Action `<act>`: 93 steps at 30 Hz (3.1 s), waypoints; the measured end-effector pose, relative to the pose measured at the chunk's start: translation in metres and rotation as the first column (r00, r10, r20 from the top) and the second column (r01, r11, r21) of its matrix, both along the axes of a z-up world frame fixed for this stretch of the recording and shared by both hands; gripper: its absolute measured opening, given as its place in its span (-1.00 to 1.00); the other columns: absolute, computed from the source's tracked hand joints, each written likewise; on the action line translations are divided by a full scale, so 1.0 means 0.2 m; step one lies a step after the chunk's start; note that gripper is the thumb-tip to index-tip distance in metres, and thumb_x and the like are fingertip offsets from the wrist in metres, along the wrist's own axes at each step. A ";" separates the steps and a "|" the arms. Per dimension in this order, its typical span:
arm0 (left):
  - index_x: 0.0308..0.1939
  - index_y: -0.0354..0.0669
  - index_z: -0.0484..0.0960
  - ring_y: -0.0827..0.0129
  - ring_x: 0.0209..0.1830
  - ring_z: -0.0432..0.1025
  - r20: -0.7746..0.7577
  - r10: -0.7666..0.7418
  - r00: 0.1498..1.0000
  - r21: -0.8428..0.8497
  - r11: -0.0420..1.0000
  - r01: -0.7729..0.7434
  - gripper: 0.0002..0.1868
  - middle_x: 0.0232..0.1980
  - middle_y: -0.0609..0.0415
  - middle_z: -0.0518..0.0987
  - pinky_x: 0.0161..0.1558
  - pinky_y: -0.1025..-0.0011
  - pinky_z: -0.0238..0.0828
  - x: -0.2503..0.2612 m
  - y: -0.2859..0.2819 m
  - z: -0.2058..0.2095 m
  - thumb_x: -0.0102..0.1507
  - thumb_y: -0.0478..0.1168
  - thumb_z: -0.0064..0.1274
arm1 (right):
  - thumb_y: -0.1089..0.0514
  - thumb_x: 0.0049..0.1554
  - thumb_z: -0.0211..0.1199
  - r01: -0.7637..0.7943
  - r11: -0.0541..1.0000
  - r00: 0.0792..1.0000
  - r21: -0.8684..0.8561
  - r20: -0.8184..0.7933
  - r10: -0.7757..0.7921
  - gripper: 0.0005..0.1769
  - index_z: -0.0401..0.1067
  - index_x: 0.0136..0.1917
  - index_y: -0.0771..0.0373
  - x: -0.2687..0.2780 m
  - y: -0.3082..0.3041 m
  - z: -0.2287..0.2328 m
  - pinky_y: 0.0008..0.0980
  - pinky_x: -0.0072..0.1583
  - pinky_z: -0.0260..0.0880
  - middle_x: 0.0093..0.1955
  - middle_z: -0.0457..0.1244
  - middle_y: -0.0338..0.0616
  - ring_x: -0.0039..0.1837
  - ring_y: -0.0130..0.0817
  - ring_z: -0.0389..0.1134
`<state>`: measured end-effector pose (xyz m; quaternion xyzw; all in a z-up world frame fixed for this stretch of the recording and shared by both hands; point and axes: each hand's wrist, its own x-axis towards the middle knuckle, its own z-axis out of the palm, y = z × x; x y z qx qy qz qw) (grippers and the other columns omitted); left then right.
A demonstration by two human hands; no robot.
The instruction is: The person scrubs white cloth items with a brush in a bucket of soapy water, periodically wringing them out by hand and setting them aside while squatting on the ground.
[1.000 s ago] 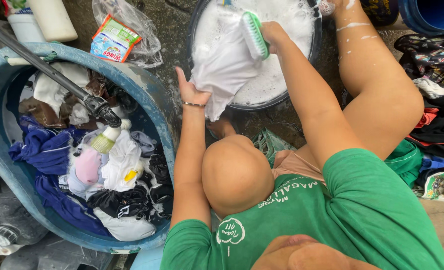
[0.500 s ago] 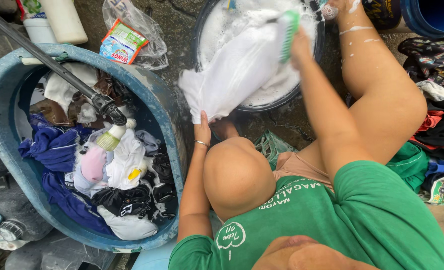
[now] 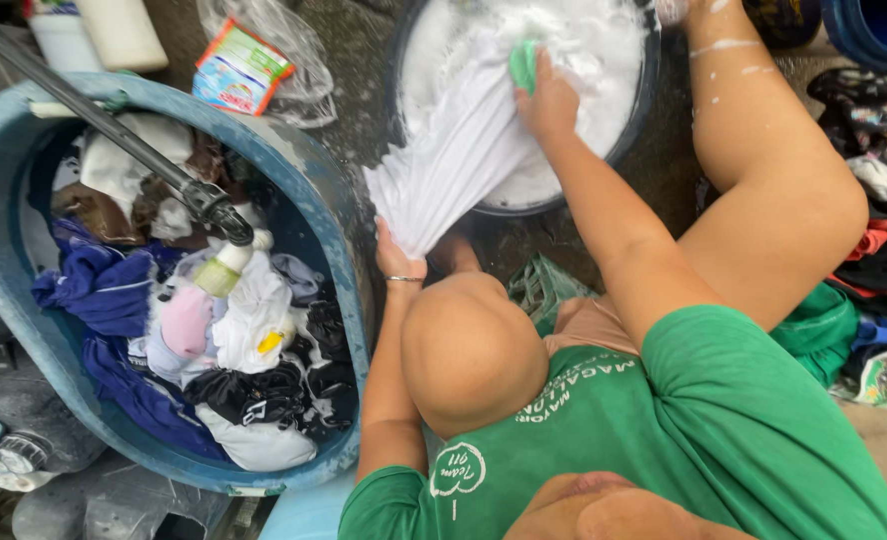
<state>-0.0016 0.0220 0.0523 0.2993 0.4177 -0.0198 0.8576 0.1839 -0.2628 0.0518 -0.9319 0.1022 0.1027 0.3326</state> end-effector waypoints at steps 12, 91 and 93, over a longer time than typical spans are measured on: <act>0.39 -0.31 0.38 0.11 0.35 0.39 0.018 -0.016 1.000 0.022 1.000 0.016 -0.41 0.38 -0.06 0.47 0.37 0.16 0.31 -0.02 -0.03 0.17 0.43 0.04 -0.08 | 0.05 0.14 0.32 -0.139 0.987 0.982 -0.086 0.117 0.149 -0.20 0.11 0.55 0.27 0.02 0.00 -0.13 0.00 -0.10 0.41 -0.06 0.38 0.15 -0.12 0.07 0.43; -0.07 -0.47 0.67 0.44 -0.37 0.50 -0.242 -0.649 0.721 0.586 0.495 0.642 -0.80 -0.26 -0.04 0.69 -0.33 0.46 0.43 -0.09 -0.03 -0.39 0.22 -0.50 0.14 | 0.02 0.11 0.29 -0.520 0.845 0.854 0.123 0.109 0.510 -0.38 0.30 0.42 0.13 -0.65 0.33 -0.08 0.08 0.11 0.42 0.11 0.38 0.18 0.07 0.14 0.43; -0.05 -0.43 0.66 0.48 -0.34 0.53 -0.261 -0.648 0.715 0.600 0.471 0.646 -0.76 -0.24 0.02 0.69 -0.32 0.49 0.48 -0.07 -0.02 -0.42 0.19 -0.49 0.15 | 0.09 0.11 0.24 -0.501 0.865 0.863 0.020 -0.060 0.502 -0.45 0.39 0.39 0.00 -0.57 0.28 -0.16 0.08 0.08 0.42 0.05 0.40 0.11 0.08 0.10 0.45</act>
